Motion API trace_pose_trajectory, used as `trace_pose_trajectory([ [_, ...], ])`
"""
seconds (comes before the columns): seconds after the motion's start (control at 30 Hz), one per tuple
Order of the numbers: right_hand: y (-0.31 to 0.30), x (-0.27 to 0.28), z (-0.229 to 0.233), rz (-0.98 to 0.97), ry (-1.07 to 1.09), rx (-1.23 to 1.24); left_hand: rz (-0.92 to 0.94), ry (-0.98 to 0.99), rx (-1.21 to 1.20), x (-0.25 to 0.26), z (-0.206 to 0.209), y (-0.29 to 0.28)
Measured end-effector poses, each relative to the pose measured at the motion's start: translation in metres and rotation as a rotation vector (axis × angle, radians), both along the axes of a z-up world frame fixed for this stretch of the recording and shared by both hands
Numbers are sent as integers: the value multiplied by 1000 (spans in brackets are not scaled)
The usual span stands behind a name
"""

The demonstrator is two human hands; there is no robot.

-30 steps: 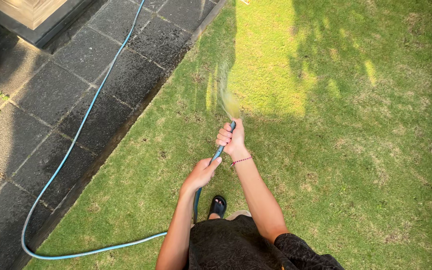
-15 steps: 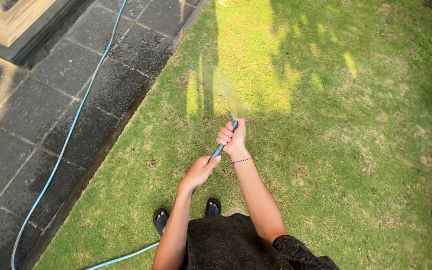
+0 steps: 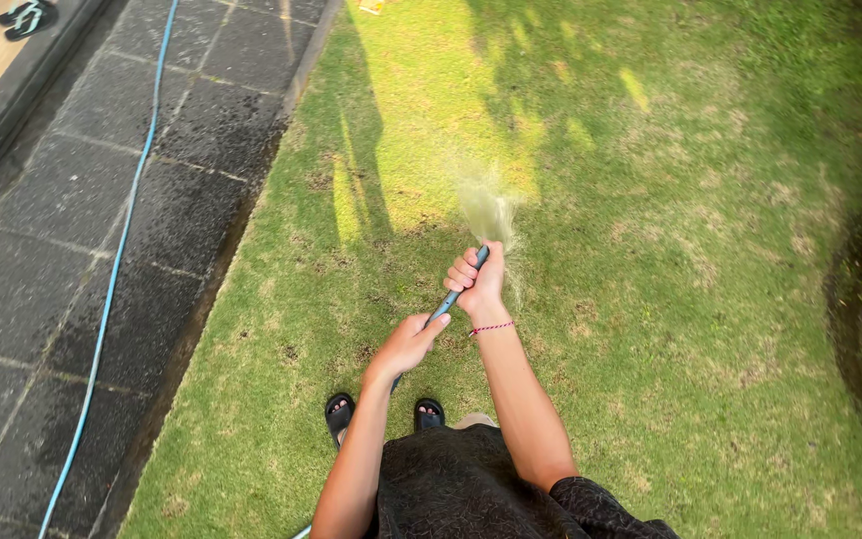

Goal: The person uses a garden hose to spray water across a grassy lawn and adjacent paved area. They move the hose nozzle back and forth to cover different sections of the grass and walk along the edge of the patio while continuing to spray.

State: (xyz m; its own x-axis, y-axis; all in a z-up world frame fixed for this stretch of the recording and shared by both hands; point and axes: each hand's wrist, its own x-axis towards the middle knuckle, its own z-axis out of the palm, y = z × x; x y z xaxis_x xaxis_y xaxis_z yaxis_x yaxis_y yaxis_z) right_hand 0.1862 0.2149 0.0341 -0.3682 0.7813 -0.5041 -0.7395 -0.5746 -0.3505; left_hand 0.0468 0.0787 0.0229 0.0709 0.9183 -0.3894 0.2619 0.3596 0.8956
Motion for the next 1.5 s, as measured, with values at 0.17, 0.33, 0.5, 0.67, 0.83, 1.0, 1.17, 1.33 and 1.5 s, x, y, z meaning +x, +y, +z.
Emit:
trace_pose_trajectory([
  [0.17, -5, -5, 0, -7, 1, 65, -48, -76, 35, -10, -16, 4],
  [0.33, -15, -37, 35, 39, -26, -11, -36, -232, -110, -40, -17, 3],
  [0.5, -25, -74, 58, 74, 6, -80, -54, -289, -165, -81, -14, 7],
  [0.67, -20, -105, 26, 150, 230, 183, -127, -410, -215, -122, -6, 8],
  [0.83, -21, -141, 23, -16, 99, 132, -118, -369, -200, -152, -15, 11],
  [1.0, -27, -171, 32, -144, -46, 164, -161, -324, -113, -173, -40, 19],
  [1.17, -28, -185, 36, -221, -180, 118, -190, -364, -66, -179, -59, 25],
  [1.33, -38, -191, 39, -277, -243, 124, -253, -370, -49, -187, -73, 26],
  [1.5, -44, -195, 44, -319, -233, 165, -289, -220, 87, -191, -80, 28],
])
